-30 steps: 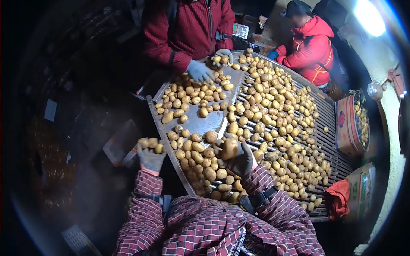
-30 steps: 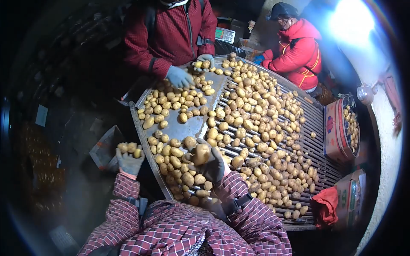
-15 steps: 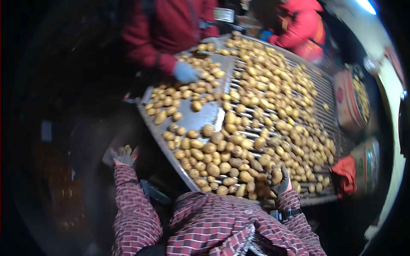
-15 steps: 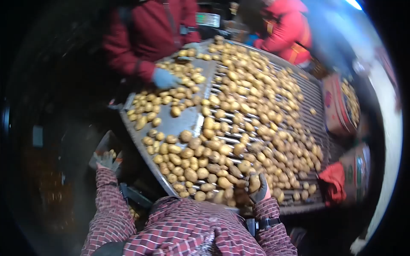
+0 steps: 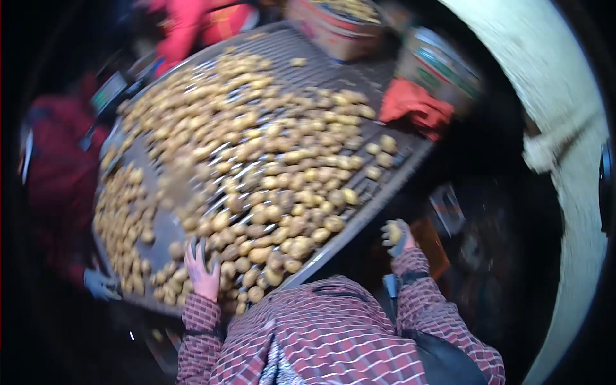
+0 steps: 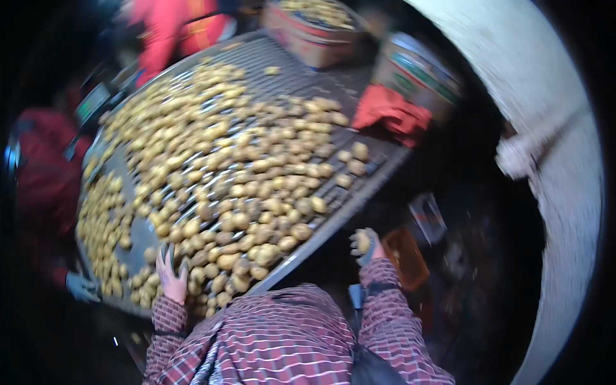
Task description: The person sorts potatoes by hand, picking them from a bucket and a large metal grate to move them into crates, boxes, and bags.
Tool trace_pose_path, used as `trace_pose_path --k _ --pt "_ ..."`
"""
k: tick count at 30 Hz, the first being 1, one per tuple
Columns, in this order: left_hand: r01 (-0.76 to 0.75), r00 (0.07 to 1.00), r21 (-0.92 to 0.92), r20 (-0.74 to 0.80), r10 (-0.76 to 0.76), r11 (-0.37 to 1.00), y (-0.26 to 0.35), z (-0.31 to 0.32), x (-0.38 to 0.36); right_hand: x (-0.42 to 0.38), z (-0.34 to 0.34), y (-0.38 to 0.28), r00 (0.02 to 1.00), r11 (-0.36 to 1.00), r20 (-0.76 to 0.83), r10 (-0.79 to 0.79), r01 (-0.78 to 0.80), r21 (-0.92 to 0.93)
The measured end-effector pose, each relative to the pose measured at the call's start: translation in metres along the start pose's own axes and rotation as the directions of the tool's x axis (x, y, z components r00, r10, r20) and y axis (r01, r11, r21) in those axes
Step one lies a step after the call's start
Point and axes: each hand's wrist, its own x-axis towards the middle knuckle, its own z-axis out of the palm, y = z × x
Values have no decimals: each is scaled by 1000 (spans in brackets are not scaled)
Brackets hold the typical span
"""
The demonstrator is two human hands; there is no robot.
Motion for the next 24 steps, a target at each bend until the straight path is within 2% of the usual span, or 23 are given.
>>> trace_pose_path --k 1,2,4,5,8,10,12,14,15,18,19,20,22,23,24 --pt "-145 989 52 41 143 988 12 12 4 2 -27 15 998 997 41 55 -57 53" --pt "-194 976 135 128 177 972 10 31 7 4 -51 29 990 988 94 109 -118 98" --pt "-209 968 372 210 137 904 22 41 11 -8 -65 53 970 952 -169 174 -122 280" --pt "-153 965 397 256 51 905 29 40 16 -3 -76 61 915 888 -340 218 -41 459" --pt "-151 961 448 275 24 881 26 46 20 -1 -130 60 928 747 -360 101 168 643" --pt "-178 959 453 279 50 874 26 44 21 -6 -146 33 853 727 -522 -7 363 583" --pt "-161 959 460 280 29 873 33 41 22 13 -195 11 868 581 -496 -39 424 695" --pt "-141 961 458 277 10 878 36 40 22 29 -209 -8 809 711 -588 29 397 581" --pt "-123 962 451 272 -5 884 36 41 22 35 -187 -12 770 866 -576 -275 459 201" --pt "-85 974 460 225 -23 884 38 44 18 51 -104 -37 911 925 -190 -365 377 33" --pt "-38 973 449 222 -70 893 44 43 19 46 -48 -42 890 888 -121 -439 410 -207" --pt "8 968 437 222 -116 900 50 43 18 42 13 -41 868 791 -35 -495 434 -431" --pt "3 982 366 176 -72 931 62 45 14 47 82 -29 830 573 258 -495 535 -621" --pt "-54 981 344 193 -14 937 71 44 10 49 109 -23 750 299 425 -507 616 -729" --pt "-108 978 325 206 41 940 77 44 8 51 132 -17 663 -1 590 -460 664 -747"
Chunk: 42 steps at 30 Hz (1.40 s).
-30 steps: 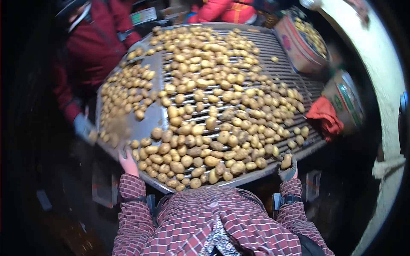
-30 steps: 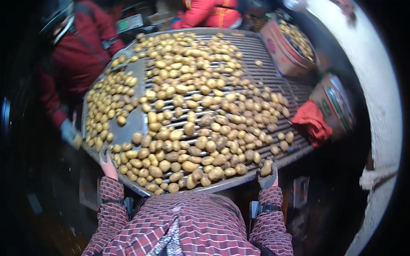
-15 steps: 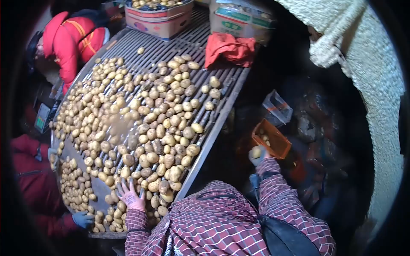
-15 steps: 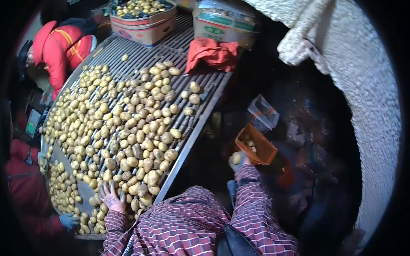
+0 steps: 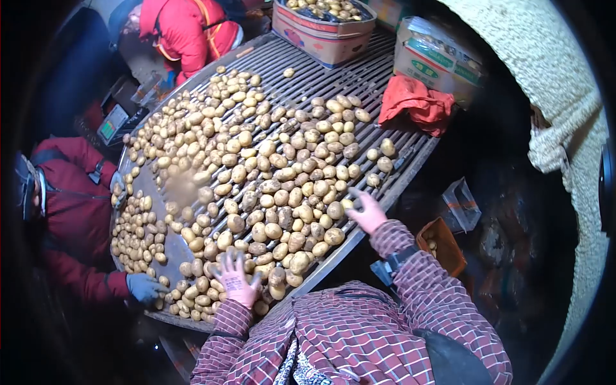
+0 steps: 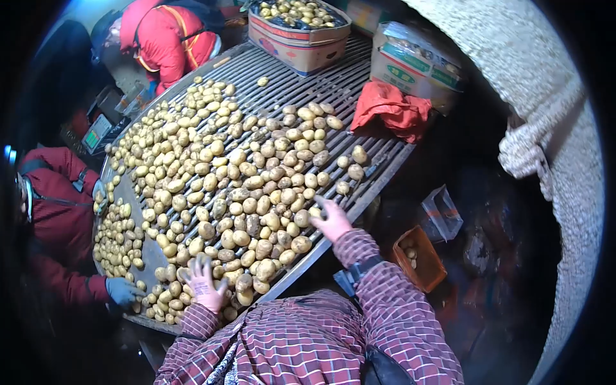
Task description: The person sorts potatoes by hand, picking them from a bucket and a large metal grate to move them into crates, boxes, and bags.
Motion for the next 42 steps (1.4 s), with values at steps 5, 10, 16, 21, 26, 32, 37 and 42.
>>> trace_pose_path --k 5,10,16,21,26,32,37,42 --pt "-413 887 -152 155 435 898 49 -1 5 24 51 -56 972 872 189 138 -29 -489" --pt "-345 923 -139 130 362 928 33 17 36 12 22 -44 874 815 451 -184 391 -427" --pt "101 994 24 -42 -100 995 -30 42 113 51 18 -27 814 782 548 -193 465 -415" --pt "286 957 -64 -21 -288 956 -65 40 124 62 -2 -11 782 769 572 -247 517 -375" --pt "268 961 -190 -18 -276 945 -71 49 99 76 -6 -55 683 678 676 -276 637 -367" --pt "251 953 -392 -61 -297 885 -74 49 88 49 56 -45 707 600 681 -188 632 -490" --pt "393 916 -310 52 -398 866 -63 56 112 64 40 -39 695 849 712 -103 434 -301" --pt "485 874 -245 98 -476 840 -13 35 128 76 17 -51 558 593 819 135 -707 385"
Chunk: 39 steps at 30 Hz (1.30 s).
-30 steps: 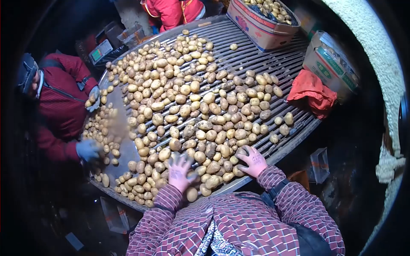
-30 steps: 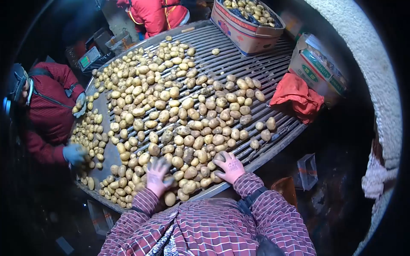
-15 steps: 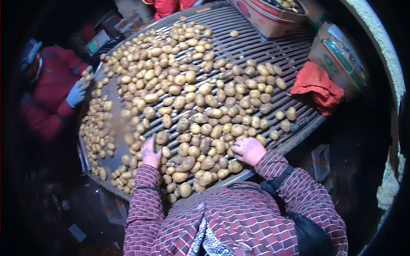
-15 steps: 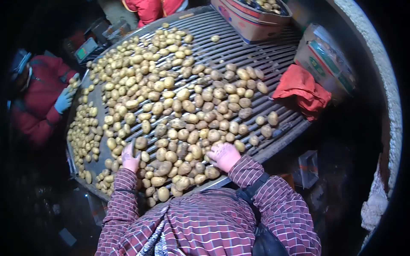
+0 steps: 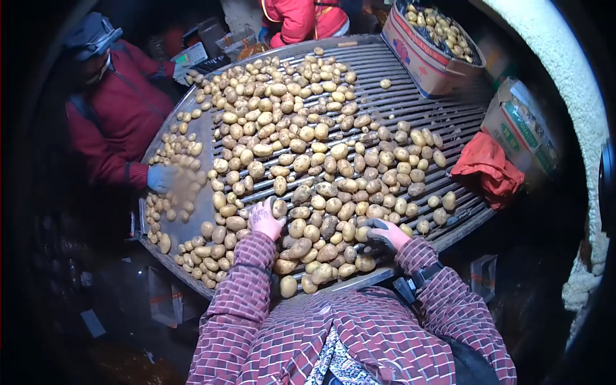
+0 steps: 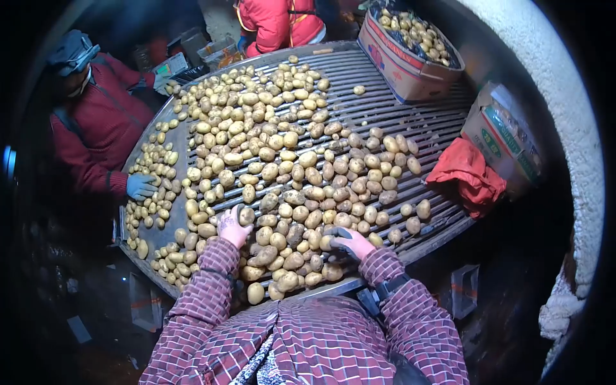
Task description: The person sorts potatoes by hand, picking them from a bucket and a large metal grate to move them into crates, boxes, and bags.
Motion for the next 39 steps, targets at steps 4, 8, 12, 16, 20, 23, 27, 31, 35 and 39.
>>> trace_pose_path --k 4,8,12,16,20,23,27,31,35,39 --pt "14 997 -873 50 61 488 8 -19 -45 -1 15 -12 999 998 21 -35 36 -46" --pt "459 888 -669 320 331 -585 -2 -9 -92 24 97 -21 908 614 280 -313 418 -669" --pt "606 786 -323 386 484 -727 -26 -39 -117 81 131 -48 846 146 346 -406 434 -889" --pt "554 832 -574 393 391 -603 -70 -43 -142 151 124 -45 866 -233 367 -338 301 -925" --pt "316 943 -844 329 46 -434 -70 -71 -167 171 134 -57 915 251 266 -304 346 -904" --pt "246 969 -882 211 129 -403 -87 -67 -163 162 170 -57 902 688 352 -248 420 -591" --pt "217 975 -853 213 64 -475 -124 -9 -145 87 256 -30 689 217 639 -341 719 -660" --pt "-46 969 -759 124 -213 -650 -118 -50 -150 71 271 -28 637 305 763 -106 752 -585" --pt "-343 899 -654 -21 -437 -674 -181 -112 -190 82 224 -36 772 426 601 -208 625 -655" --pt "-545 765 -467 64 -641 -696 -346 -137 -210 65 170 -36 937 715 343 -72 288 -636"
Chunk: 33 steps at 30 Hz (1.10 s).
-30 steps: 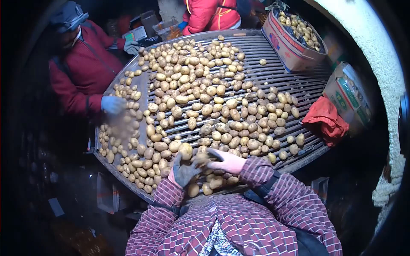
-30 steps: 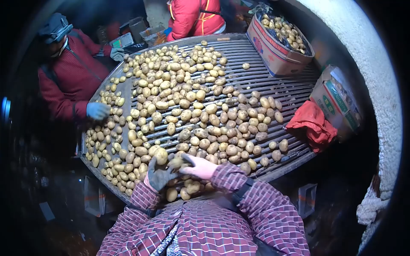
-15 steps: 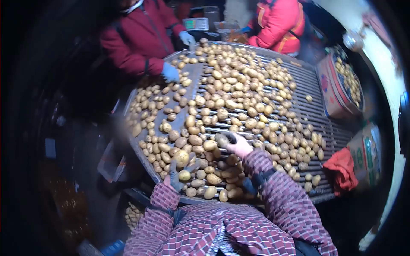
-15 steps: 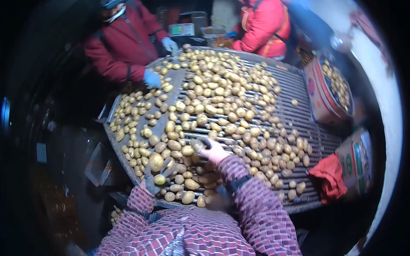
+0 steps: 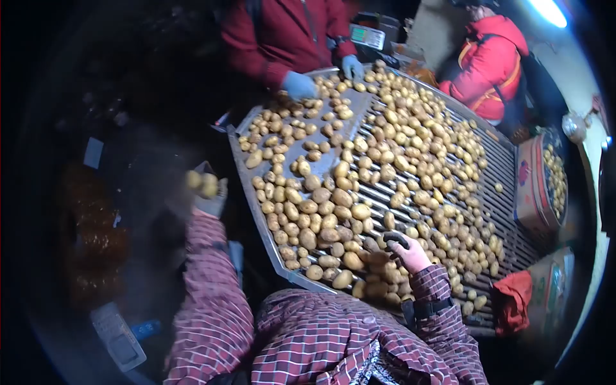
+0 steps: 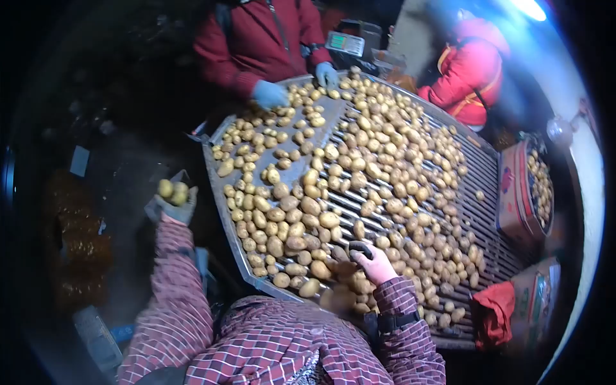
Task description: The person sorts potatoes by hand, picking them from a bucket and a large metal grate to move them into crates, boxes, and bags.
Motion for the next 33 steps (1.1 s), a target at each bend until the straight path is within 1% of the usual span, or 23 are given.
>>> trace_pose_path --k 1,4,5,7,8,9,10,11,12,13,15,16,20,21,23,25,26,27,29,30,31,32,33 --pt "-17 996 159 -78 30 987 29 -23 24 -5 -9 20 996 996 -46 80 -82 -36" --pt "-2 986 568 -137 96 823 44 -38 37 -30 -12 54 951 920 -285 -123 1 -392" --pt "-53 976 759 -98 194 649 29 -33 26 -37 -11 58 954 900 -280 -112 -22 -435" --pt "-241 957 938 187 221 250 -67 17 -30 -45 -1 67 943 755 -221 -249 47 -654" --pt "-447 891 894 443 104 27 -100 -1 -28 -49 7 72 950 739 -209 -234 33 -673" --pt "-437 892 851 451 -22 -291 -137 7 -55 -51 12 68 953 726 -158 -258 83 -683" --pt "-540 841 805 516 -160 -246 -170 14 -80 -54 20 65 949 695 -154 -276 86 -714" --pt "-627 778 698 535 -331 -345 -193 -8 -75 -55 27 61 944 662 -150 -295 88 -744" --pt "-634 765 364 422 -487 -682 -210 25 -105 -58 33 57 934 639 -143 -328 107 -762" --pt "-687 647 137 561 -516 -713 -226 11 -109 -58 36 58 920 615 -105 -378 164 -771" --pt "-794 548 55 498 -673 -605 -238 3 -102 -59 43 54 926 578 -88 -367 153 -802" --pt "-795 523 2 508 -684 -607 -243 2 -101 -58 47 55 931 550 -83 -355 136 -824" --pt "-740 630 28 379 -678 -672 -257 30 -84 -49 49 49 921 377 30 -388 188 -907" --pt "-735 640 87 418 -645 -673 -259 26 -70 -45 46 48 921 356 44 -388 193 -914" --pt "-600 799 506 408 -441 -620 -256 29 -51 -32 38 43 913 322 30 -407 174 -931" --pt "-738 674 524 581 -455 -425 -248 28 -34 -6 30 49 883 322 -20 -468 150 -935" --pt "-503 803 851 395 -446 -152 -239 20 -28 2 29 44 897 382 -104 -429 76 -921" --pt "-133 847 983 181 -499 130 -225 33 -36 13 27 47 901 534 -211 -378 26 -845" --pt "64 870 921 137 -473 385 -186 48 -54 31 28 50 902 617 -333 -275 -100 -780" --pt "72 893 875 158 -422 480 -164 38 -51 37 31 47 903 599 -355 -240 -150 -787" --pt "171 907 792 106 -408 586 -137 23 -40 41 33 43 910 581 -335 -242 -141 -801" --pt "74 933 726 191 -304 684 -110 1 -36 44 35 39 917 555 -314 -248 -131 -821" --pt "123 958 664 114 -262 738 -74 -20 -18 47 36 36 922 528 -294 -253 -123 -840"
